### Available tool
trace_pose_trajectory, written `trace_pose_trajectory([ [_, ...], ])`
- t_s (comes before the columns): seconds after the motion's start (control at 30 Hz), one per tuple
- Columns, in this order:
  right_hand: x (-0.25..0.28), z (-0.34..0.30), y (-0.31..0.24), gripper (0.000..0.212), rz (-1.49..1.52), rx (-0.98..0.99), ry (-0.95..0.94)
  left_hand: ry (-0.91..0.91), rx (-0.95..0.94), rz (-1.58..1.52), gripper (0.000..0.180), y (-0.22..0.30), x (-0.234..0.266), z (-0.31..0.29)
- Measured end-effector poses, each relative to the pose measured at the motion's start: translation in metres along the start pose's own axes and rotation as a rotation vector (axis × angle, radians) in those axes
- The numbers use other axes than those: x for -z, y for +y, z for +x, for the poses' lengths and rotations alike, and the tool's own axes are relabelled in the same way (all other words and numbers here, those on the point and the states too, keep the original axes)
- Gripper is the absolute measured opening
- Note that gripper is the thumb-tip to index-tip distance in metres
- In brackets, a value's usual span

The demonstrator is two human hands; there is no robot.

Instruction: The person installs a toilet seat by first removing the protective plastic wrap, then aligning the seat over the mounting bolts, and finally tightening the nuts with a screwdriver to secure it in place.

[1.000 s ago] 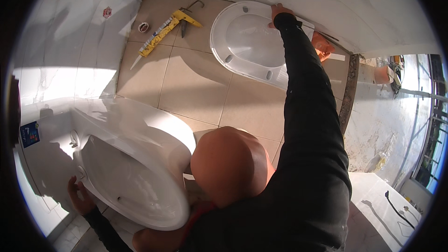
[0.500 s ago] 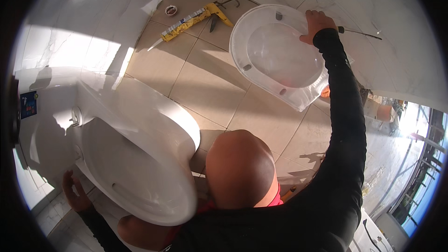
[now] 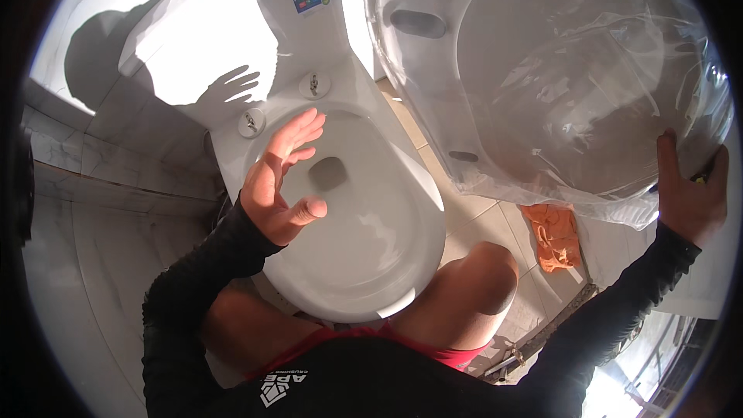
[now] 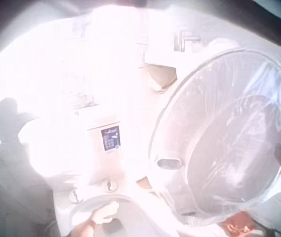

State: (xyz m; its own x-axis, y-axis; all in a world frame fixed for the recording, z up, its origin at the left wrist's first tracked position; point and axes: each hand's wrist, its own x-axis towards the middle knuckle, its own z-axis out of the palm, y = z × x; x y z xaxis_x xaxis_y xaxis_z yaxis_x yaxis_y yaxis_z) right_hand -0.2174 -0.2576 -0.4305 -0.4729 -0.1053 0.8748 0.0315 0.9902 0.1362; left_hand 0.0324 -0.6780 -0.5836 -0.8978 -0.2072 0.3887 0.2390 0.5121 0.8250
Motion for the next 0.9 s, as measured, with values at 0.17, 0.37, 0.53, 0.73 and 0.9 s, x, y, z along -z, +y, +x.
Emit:
trace_pose_trajectory([
  [0.17,0.026,0.028,-0.151,0.076,0.668,0.133,0.053,0.585,-0.215,-0.199,0.067,0.016,0.04,0.03],
  [0.37,0.008,0.022,-0.307,0.094,1.043,0.112,-0.226,1.04,-0.276,0.06,0.078,0.011,0.165,0.056],
  [0.53,-0.018,-0.011,-0.367,0.097,1.206,0.099,-0.213,1.007,-0.144,0.261,0.083,-0.022,0.171,0.052],
  [0.73,-0.046,-0.021,-0.379,0.092,1.243,0.118,-0.274,0.936,-0.127,0.124,0.074,-0.043,0.15,0.059],
  [0.9,-0.027,-0.025,-0.385,0.079,1.206,0.057,-0.094,0.965,-0.15,0.122,0.052,-0.04,0.16,0.056],
])
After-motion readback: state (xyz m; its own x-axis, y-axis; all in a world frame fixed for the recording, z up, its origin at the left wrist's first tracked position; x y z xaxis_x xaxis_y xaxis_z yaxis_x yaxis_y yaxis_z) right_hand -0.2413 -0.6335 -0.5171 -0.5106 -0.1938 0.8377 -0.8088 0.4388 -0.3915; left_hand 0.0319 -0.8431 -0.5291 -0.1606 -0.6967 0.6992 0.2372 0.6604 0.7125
